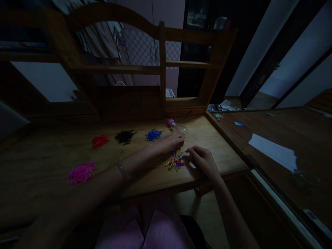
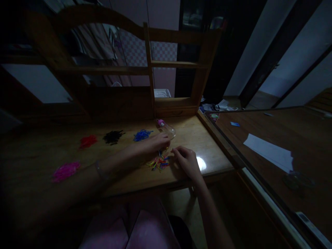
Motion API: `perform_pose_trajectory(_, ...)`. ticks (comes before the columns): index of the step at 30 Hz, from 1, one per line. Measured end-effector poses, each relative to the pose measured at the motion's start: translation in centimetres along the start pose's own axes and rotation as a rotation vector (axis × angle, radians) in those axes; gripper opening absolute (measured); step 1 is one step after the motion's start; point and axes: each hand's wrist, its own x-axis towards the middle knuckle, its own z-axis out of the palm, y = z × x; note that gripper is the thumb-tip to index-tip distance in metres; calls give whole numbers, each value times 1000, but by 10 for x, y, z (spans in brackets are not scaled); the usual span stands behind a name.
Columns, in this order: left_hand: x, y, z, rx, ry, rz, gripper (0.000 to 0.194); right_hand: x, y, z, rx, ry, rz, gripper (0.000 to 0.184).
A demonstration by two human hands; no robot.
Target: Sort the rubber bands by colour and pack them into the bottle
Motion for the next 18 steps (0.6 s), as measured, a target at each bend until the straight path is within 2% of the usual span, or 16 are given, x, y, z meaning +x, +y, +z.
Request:
perform_pose_trajectory(4, -31, 7, -35, -26, -22, -40, 11, -1, -2, -1, 1, -1, 6, 36)
perform_pose_trajectory(8, -79, 16, -64, -117, -170, -114, 21, 0, -2, -1, -8, -9, 2, 35)
perform_pose_trajectory(12, -109, 17, -63, -126, -222, -171, 23, 0, 0, -1, -17, -10, -12, 35)
perform_pose_trajectory(18, -104, 14, -47, -190, -208, -211, 19, 0, 0, -1, -12, -9, 6, 35)
